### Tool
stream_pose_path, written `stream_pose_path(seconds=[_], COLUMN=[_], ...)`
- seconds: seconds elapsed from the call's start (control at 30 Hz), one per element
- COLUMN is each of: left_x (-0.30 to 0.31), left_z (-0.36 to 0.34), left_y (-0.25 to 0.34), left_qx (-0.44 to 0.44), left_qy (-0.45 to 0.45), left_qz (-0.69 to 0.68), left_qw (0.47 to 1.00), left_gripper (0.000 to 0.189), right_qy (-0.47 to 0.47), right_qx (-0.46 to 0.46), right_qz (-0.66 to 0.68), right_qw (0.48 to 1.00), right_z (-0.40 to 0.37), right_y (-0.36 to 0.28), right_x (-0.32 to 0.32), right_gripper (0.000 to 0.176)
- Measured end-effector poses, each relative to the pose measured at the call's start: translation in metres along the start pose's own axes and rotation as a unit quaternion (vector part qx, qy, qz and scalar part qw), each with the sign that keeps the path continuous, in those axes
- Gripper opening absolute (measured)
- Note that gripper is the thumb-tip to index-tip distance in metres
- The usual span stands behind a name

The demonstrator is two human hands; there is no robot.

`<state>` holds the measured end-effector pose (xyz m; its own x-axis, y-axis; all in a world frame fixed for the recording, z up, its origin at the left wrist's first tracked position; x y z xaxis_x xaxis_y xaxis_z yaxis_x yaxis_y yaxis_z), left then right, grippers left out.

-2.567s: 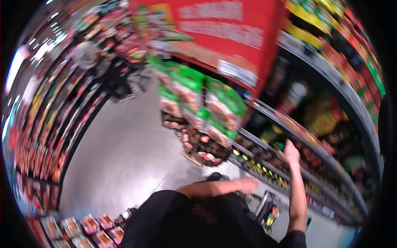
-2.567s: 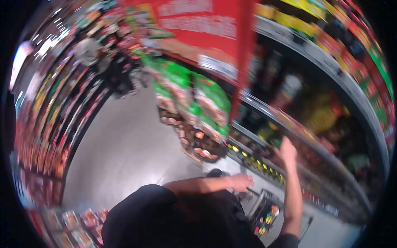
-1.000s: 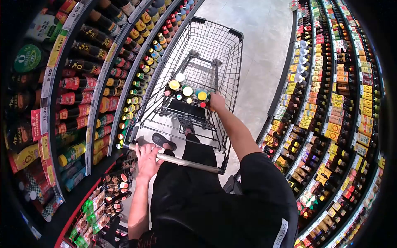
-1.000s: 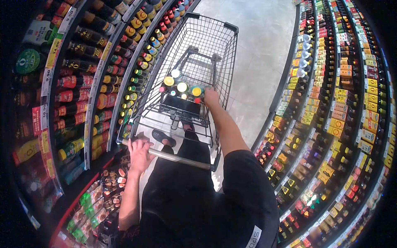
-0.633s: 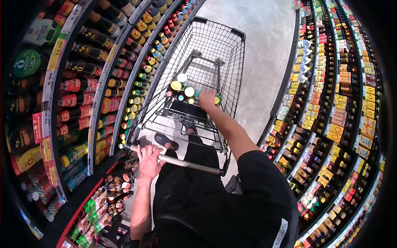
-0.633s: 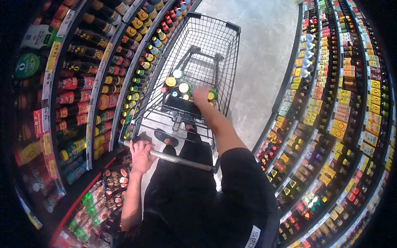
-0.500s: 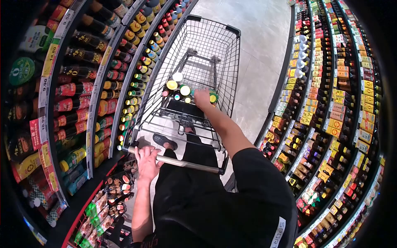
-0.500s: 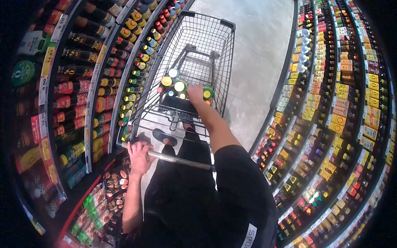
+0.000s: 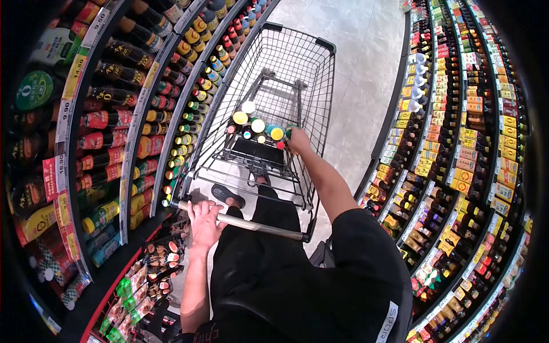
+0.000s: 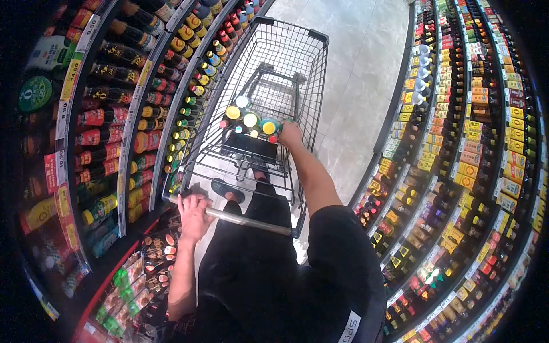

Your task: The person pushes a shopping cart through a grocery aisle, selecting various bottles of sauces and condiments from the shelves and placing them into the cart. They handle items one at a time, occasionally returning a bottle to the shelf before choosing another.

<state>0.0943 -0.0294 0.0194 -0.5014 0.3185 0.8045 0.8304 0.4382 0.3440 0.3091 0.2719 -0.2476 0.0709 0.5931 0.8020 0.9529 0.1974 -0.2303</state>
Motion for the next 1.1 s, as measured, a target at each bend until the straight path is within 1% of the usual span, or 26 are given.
stream_pose_path(seconds=[0.1,0.17,0.2,0.27,0.33,0.4,0.53,0.6,0.63,0.7,0.73,0.8,0.83,0.87,0.93,0.97,1.03,1.1], left_x=[-0.001,0.0,0.001,0.001,0.001,0.001,0.0,0.001,0.0,0.001,0.001,0.003,0.002,0.001,0.002,0.003,0.004,0.003], left_z=[-0.001,0.0,0.0,0.0,0.0,0.0,-0.001,-0.001,-0.001,0.0,0.0,0.0,0.0,0.001,0.0,0.001,0.001,0.0], left_y=[0.0,0.0,0.001,0.002,0.001,0.002,0.0,0.0,0.001,0.001,0.001,0.001,0.001,0.0,0.001,0.001,0.001,0.0], left_qx=[-0.001,0.0,0.0,0.001,-0.001,0.002,0.002,0.003,0.004,0.001,0.0,0.001,0.001,0.003,-0.006,-0.007,0.001,-0.001], left_qy=[0.0,0.0,0.001,0.002,0.004,0.006,0.012,0.012,0.012,0.013,0.016,0.012,0.008,0.006,0.017,0.018,0.008,0.01], left_qz=[0.002,0.0,0.0,0.001,-0.003,-0.004,-0.014,-0.014,-0.015,-0.015,-0.014,-0.014,-0.011,-0.012,-0.014,-0.014,-0.02,-0.018], left_qw=[1.0,1.0,1.0,1.0,1.0,1.0,1.0,1.0,1.0,1.0,1.0,1.0,1.0,1.0,1.0,1.0,1.0,1.0], left_gripper=[0.049,0.049,0.049,0.049,0.049,0.049,0.049,0.049,0.05,0.05,0.05,0.05,0.05,0.05,0.05,0.05,0.049,0.049], right_qy=[-0.011,0.0,-0.002,0.036,0.019,-0.002,-0.002,-0.009,-0.009,0.057,0.057,-0.037,-0.004,-0.006,0.024,0.025,0.018,0.013], right_qx=[-0.016,-0.059,-0.058,-0.024,-0.025,-0.057,-0.059,-0.05,-0.051,0.055,0.054,0.096,0.101,0.1,0.094,0.094,0.059,0.056], right_qz=[0.013,0.094,0.094,0.102,0.097,0.094,0.104,0.119,0.117,0.066,0.065,-0.049,-0.043,-0.044,-0.05,-0.05,-0.006,-0.012], right_qw=[1.0,0.994,0.994,0.994,0.995,0.994,0.993,0.992,0.992,0.995,0.995,0.993,0.994,0.994,0.994,0.994,0.998,0.998], right_z=[0.008,0.01,0.01,0.013,0.018,0.031,0.036,0.04,0.038,0.029,0.019,-0.003,-0.002,0.001,0.004,0.004,0.007,0.011], right_y=[0.005,0.007,0.005,0.004,0.006,0.011,0.01,0.014,0.017,0.016,0.013,-0.002,-0.002,-0.001,-0.002,-0.004,-0.004,-0.002], right_x=[-0.007,-0.003,-0.002,0.0,-0.006,-0.019,-0.02,-0.026,-0.029,-0.031,-0.019,0.007,0.005,0.0,0.001,0.004,0.01,0.01], right_gripper=[0.057,0.058,0.058,0.052,0.054,0.064,0.066,0.071,0.071,0.072,0.072,0.071,0.065,0.065,0.061,0.061,0.06,0.062])
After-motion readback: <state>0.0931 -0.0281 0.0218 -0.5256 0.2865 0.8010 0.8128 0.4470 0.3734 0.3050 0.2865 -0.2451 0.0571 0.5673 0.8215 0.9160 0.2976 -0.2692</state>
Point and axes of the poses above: each hand's wrist, its own z-axis towards the middle knuckle, its own x-axis out of the back of the hand, y = z × x, the point moved 4 cm from there along z, towards the middle knuckle, and after that the axes turned 3 degrees about -z, right-handed, at the moved point
